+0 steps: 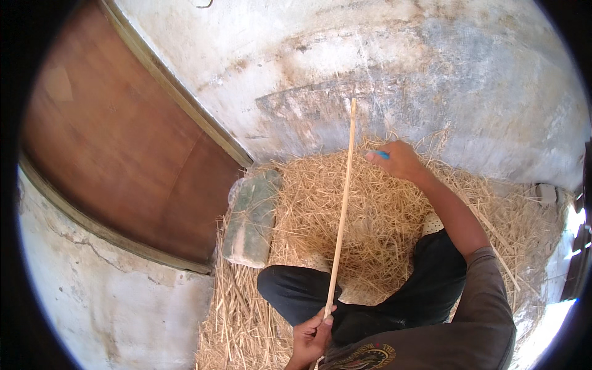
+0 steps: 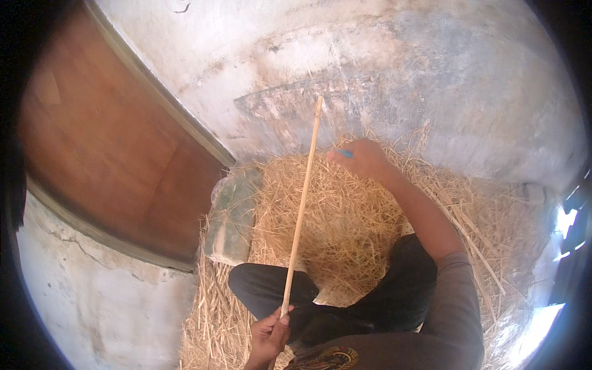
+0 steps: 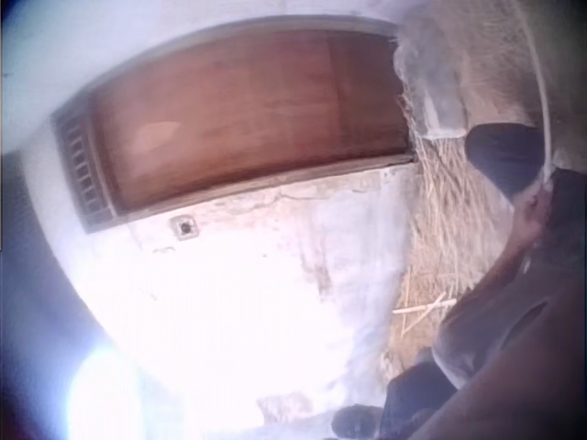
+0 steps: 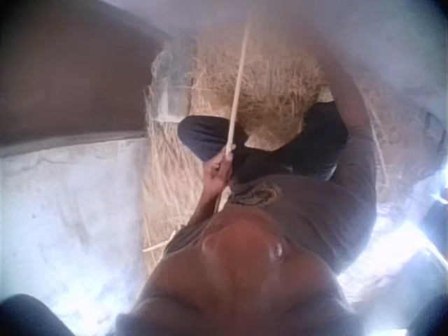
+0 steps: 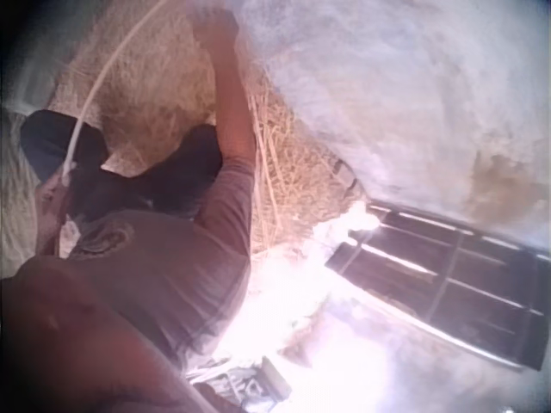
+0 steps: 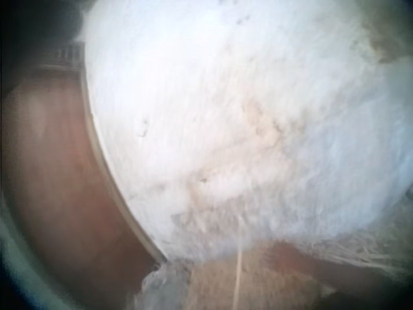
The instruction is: The person sits on a straw-covered floor and uses a blue utility knife to shave a long, thin bamboo stick. They hold the stick vertically and repeatedly scrape the blade along its length to remove the outer layer, creating a pile of shavings on the floor.
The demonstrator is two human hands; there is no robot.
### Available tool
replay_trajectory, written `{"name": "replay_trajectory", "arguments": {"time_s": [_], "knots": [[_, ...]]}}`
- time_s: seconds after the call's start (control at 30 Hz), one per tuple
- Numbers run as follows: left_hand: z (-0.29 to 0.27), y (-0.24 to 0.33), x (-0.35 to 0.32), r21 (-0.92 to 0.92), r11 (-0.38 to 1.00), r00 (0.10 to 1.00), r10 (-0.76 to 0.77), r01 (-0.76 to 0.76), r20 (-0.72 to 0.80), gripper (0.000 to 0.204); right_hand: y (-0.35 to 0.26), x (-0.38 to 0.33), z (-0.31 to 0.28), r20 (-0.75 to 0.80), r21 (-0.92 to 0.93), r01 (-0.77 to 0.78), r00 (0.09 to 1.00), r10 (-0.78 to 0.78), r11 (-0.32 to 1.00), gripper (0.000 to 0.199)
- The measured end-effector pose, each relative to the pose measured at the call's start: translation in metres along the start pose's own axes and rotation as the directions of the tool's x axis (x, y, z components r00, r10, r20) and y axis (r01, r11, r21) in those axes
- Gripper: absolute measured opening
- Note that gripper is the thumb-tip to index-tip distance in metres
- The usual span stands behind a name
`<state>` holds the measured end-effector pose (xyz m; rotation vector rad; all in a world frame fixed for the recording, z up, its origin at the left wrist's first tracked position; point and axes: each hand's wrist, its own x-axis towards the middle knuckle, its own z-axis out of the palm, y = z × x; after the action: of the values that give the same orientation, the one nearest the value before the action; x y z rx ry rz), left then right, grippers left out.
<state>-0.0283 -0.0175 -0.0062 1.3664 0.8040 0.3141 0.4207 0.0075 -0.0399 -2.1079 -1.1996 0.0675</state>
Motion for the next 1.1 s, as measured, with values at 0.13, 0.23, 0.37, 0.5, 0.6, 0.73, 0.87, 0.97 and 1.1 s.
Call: {"name": "replay_trajectory", "arguments": {"time_s": [0.13, 0.23, 0.37, 0.5, 0.6, 0.73, 0.87, 0.97, 1.1], "knots": [[0.000, -0.008, -0.011, 0.099, 0.991, 0.995, 0.096, -0.094, -0.020, 0.026, -0.013, -0.004, 0.013, 0.050, -0.022, 0.149, 0.988, -0.148, 0.989, 0.077], [0.002, -0.021, -0.018, 0.267, 0.921, 0.956, 0.294, -0.284, 0.003, 0.018, -0.001, 0.003, 0.023, 0.071, -0.087, 0.107, 0.992, -0.101, 0.990, 0.080], [0.001, -0.042, -0.035, 0.463, 0.848, 0.960, 0.279, -0.258, 0.023, 0.016, 0.008, 0.016, 0.014, 0.094, -0.117, -0.175, 0.978, 0.187, 0.978, 0.081], [-0.002, -0.058, -0.043, 0.566, 0.770, 0.936, 0.353, -0.296, 0.011, 0.015, 0.032, 0.021, 0.018, 0.071, -0.334, 0.024, 0.997, 0.000, 0.942, 0.084], [-0.008, -0.056, -0.050, 0.604, 0.759, 0.960, 0.275, -0.244, 0.043, 0.017, 0.050, 0.030, 0.010, 0.049, -0.439, -0.095, 0.990, 0.129, 0.894, 0.088], [-0.048, -0.135, -0.084, -0.205, 0.899, 0.916, -0.400, 0.387, -0.023, 0.019, 0.159, 0.014, -0.029, -0.132, -0.123, -0.738, 0.675, 0.726, 0.663, 0.094], [-0.026, -0.051, -0.059, 0.380, 0.922, 0.986, -0.013, 0.076, -0.167, 0.021, 0.176, -0.010, -0.022, -0.324, -0.206, -0.655, 0.747, 0.581, 0.727, 0.095], [-0.019, -0.053, -0.039, 0.425, 0.904, 0.991, 0.101, -0.054, -0.089, 0.025, 0.115, 0.004, -0.034, -0.100, -0.075, -0.592, 0.805, 0.585, 0.802, 0.093], [-0.011, -0.051, -0.028, 0.336, 0.929, 0.985, 0.172, -0.154, -0.025, 0.028, 0.071, 0.003, -0.020, -0.040, 0.203, -0.168, 0.983, 0.180, 0.965, 0.073]]}}
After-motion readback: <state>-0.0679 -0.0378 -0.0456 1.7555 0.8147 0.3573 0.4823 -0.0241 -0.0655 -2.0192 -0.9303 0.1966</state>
